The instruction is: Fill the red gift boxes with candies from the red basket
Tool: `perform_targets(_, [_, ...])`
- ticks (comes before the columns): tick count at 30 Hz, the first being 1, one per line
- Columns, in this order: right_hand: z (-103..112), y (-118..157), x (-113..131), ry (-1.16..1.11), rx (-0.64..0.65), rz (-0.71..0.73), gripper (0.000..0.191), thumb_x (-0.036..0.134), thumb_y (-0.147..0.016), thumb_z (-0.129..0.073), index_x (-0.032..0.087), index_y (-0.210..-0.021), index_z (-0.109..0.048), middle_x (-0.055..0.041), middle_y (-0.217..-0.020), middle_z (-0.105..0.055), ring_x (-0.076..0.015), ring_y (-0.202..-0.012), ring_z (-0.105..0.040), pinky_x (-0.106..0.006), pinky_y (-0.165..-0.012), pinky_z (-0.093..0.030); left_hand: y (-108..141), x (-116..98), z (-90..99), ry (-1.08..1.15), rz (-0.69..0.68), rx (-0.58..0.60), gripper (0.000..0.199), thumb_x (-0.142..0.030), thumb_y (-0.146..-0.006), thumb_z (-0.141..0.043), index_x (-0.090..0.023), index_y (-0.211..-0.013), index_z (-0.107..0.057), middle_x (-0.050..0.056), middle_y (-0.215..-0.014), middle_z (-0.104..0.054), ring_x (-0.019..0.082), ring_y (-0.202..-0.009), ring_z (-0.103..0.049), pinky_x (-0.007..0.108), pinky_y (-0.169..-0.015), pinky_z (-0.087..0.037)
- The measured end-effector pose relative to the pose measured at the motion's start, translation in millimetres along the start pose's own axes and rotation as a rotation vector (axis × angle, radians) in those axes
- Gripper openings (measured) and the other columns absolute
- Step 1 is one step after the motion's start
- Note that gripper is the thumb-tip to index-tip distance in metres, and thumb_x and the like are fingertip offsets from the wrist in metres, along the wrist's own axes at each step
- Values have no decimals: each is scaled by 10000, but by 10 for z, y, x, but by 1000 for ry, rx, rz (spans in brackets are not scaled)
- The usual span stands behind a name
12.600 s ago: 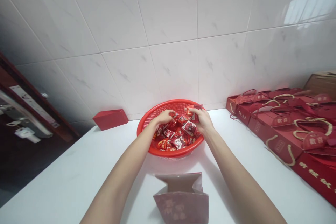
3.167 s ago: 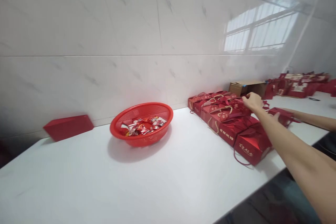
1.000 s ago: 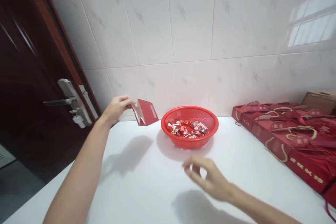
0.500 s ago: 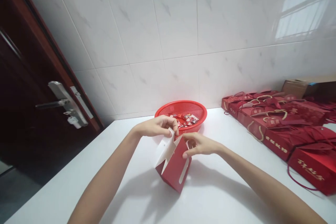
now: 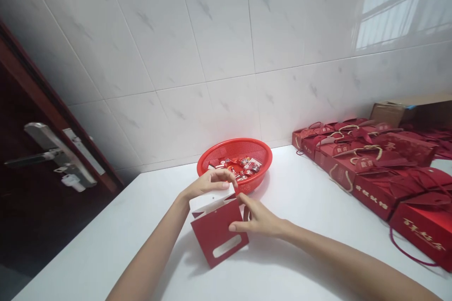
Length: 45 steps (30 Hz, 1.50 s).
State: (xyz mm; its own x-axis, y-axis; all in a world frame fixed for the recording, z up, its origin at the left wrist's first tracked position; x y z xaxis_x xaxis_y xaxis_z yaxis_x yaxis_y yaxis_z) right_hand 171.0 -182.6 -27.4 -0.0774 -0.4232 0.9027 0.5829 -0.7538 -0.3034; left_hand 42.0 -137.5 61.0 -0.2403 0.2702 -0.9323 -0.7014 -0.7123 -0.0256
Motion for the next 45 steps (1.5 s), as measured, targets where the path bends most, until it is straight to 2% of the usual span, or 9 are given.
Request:
perform_targets(5, [245,-68,106,18,34,66,679,609,-767,-766,215,-1277,-552,-94,-1217,-641,-148,-775,-599,-267,-641,-472,29,-12,133,82,-34,-53,495,-641,-858,-661,-164,-976,-720,88,-996,-685,202,-900,-632,324,-867,-509])
perform_targets(10, [1045,-391,254,129,-397,99,333,512,-936,-553,194,-973,-646,-48,-905,-691,-145,-695,-588,-279,-649,-470,-141,26,397,-48,42,-121,366,-532,-904,-652,-173,-947,-709,63,-970,-695,165,-844,-638,298,-849,-512])
perform_targets(15, [1504,-886,62,248,-537,-14,153,327,-846,-578,188,-852,-643,-32,-837,-700,-145,-667,-584,-284,-652,-481,-675,264,454,-350,110,16,300,-438,-869,-668,-180,-1013,-715,74,-1048,-729,217,-948,-661,324,-845,-510])
perform_targets(21, [1465,-1270,-187,444,-336,-110,121,214,-854,-573,175,-824,-684,-41,-872,-736,-162,-798,-646,-273,-726,-472,-1149,647,251,-845,221,248,699,-446,-713,-781,-237,-1358,-611,137,-1394,-605,352,-1228,-592,405,-971,-488])
perform_targets(25, [1427,-1316,-318,461,-230,-181,92,185,-833,-622,176,-788,-702,-39,-857,-746,-170,-787,-664,-255,-684,-462,-1246,866,172,-1049,286,353,755,-416,-621,-827,-236,-1328,-631,147,-1256,-677,371,-1071,-665,396,-860,-527])
perform_targets(34, [1398,-1274,-463,502,-178,-324,74,208,-846,-677,182,-781,-700,-62,-878,-763,-184,-738,-671,-261,-641,-471,-1410,1007,301,-1056,269,285,497,-292,-639,-833,-190,-1108,-703,105,-1056,-747,311,-927,-701,321,-740,-509])
perform_targets(37, [1407,-1269,-480,512,-179,-345,66,210,-838,-689,189,-776,-698,-60,-846,-756,-198,-750,-674,-263,-629,-467,-1411,947,362,-1037,258,204,454,-250,-576,-843,-213,-1016,-735,69,-972,-762,288,-879,-705,290,-688,-488])
perform_targets(41, [1433,-1271,-510,514,-192,-360,28,181,-812,-710,197,-791,-701,-55,-839,-747,-196,-761,-673,-254,-621,-458,-1393,782,500,-987,227,40,231,-188,-698,-688,-218,-915,-759,56,-848,-768,251,-806,-703,284,-666,-462])
perform_targets(45, [1442,-1270,-538,486,-195,-373,141,107,-818,-658,204,-910,-702,-43,-872,-743,-168,-740,-670,-238,-619,-460,-1375,696,625,-878,192,-46,241,-208,-753,-614,-189,-931,-775,60,-891,-787,235,-845,-710,284,-724,-490])
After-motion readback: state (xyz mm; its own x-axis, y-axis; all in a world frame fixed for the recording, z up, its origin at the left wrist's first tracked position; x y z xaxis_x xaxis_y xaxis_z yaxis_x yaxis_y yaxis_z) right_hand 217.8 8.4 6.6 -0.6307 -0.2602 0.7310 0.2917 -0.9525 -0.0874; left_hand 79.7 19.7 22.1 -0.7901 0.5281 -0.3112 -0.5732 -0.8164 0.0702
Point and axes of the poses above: each hand's wrist, its own y-axis away from the middle knuckle, its own z-axis out of the back of the hand, x = y × z, the point moved 6 cm from there along -y, towards the middle knuckle
